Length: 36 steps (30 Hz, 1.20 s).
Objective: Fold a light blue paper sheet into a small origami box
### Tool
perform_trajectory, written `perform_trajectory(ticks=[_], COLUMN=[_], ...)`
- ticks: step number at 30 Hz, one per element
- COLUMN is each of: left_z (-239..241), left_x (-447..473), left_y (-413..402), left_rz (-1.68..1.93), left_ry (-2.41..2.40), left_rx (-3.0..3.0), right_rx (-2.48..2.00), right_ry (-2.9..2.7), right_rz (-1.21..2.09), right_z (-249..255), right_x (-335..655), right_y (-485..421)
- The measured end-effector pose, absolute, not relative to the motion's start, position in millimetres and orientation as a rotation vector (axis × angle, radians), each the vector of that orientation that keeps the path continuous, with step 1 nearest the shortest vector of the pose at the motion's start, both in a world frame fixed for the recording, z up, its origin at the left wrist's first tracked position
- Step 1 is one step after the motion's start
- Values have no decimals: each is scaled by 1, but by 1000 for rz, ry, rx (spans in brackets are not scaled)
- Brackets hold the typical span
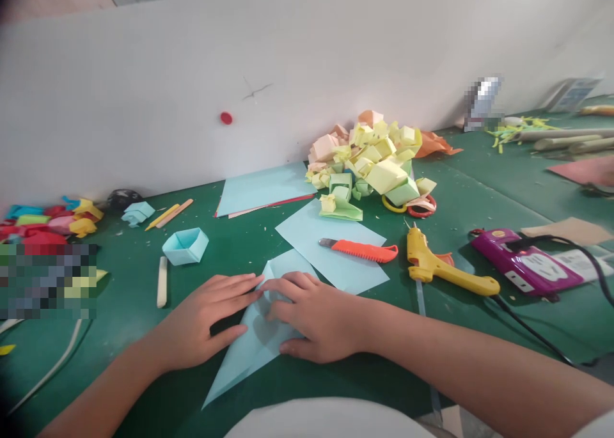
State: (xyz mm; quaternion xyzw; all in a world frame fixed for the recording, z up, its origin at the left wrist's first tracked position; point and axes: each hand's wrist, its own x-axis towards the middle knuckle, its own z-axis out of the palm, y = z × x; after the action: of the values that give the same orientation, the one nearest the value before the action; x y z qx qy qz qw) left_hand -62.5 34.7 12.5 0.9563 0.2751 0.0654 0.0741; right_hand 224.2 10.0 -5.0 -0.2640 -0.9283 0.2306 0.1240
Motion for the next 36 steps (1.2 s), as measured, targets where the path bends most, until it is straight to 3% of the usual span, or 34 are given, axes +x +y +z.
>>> perform_trajectory(ticks=[36], left_z=[27], left_x=[-58], left_y=[20], left_rz=[78], left_ry=[768], left_rx=[2807], right_rx=[-726], right_ry=[-2620], right_rz=[860], right_z=[1], right_x=[232], right_y=[14])
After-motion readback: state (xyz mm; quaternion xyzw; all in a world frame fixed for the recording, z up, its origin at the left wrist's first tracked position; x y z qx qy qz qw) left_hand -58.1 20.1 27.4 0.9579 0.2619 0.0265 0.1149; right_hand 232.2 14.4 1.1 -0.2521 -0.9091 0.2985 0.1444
